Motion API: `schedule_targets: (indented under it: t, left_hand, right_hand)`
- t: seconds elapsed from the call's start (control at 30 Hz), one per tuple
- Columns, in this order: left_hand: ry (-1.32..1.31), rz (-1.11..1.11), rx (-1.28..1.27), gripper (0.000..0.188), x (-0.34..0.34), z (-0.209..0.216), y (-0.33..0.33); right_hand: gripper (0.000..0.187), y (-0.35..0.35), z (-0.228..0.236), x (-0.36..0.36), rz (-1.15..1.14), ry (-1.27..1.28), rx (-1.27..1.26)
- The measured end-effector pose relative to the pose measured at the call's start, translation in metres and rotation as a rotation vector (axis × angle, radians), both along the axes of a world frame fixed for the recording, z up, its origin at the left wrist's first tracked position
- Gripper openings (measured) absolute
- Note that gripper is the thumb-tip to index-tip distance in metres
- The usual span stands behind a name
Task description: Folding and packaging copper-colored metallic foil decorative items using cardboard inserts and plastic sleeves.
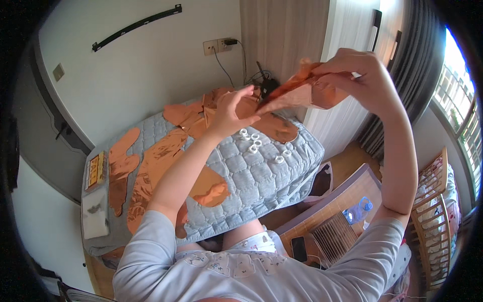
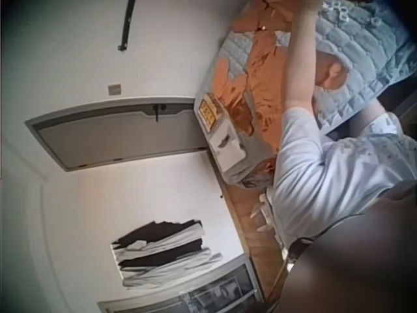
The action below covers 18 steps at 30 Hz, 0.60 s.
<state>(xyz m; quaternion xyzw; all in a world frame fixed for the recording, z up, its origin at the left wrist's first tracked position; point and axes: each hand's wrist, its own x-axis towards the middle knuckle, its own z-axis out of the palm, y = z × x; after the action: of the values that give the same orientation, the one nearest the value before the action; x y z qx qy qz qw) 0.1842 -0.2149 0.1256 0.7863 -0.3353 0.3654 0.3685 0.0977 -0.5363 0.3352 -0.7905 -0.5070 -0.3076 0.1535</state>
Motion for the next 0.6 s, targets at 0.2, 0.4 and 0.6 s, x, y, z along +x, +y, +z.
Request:
schedule_targets:
  t: [0.2,0.4,0.6]
  left_hand:
    - [0.224,-0.084,0.164,0.031,-0.024,-0.04,0.022]
    - [0.336,0.251,-0.034,0.029,-0.026,0.001,0.07]
    - [-0.146,0.518,-0.127,0.021,-0.048,0.015,0.184]
  right_hand:
    - [0.019,0.01,0.006,0.01,-0.102,0.321,0.123]
    - [0.021,0.037,0.015,0.055,-0.031,0.463,0.149]
    - [0.023,0.138,-0.028,-0.038,0.147,0.147,0.155]
